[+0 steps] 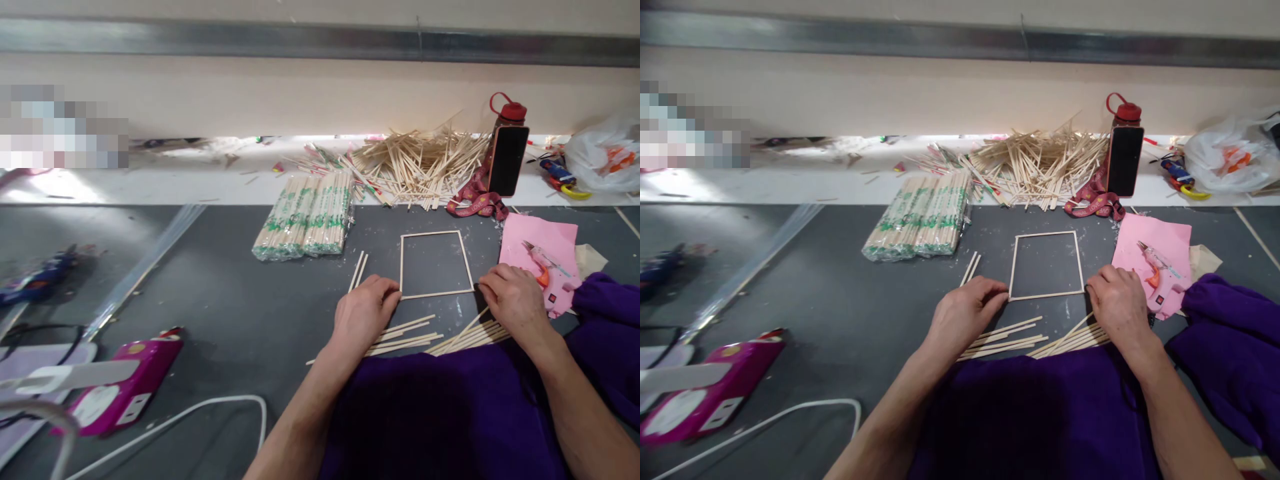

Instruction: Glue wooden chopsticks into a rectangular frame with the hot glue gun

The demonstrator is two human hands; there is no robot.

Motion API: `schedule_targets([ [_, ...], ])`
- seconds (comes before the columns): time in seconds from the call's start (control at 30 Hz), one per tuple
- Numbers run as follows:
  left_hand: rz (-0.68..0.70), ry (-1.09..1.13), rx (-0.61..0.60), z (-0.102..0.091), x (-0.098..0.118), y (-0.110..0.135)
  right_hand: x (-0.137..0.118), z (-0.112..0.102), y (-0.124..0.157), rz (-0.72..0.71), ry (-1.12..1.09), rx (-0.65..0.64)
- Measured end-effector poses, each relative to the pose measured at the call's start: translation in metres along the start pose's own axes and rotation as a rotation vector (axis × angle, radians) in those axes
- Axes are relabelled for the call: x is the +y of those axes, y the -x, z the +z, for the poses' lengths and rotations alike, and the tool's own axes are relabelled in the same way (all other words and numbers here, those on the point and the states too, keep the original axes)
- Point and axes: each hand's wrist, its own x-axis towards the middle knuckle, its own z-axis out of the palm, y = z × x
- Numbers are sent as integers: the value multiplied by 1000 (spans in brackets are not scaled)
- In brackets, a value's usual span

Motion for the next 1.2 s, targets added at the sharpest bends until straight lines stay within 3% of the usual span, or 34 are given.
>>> schedule_targets([
  [0.17, 50, 8, 8, 8, -1, 3, -7, 3, -1, -37, -8, -90],
  [0.47, 134, 46, 56, 17, -2, 4, -7, 12, 0, -76, 6, -92],
  [1.2, 103, 46, -12, 13, 3, 2, -10, 13, -2, -76, 34, -116],
])
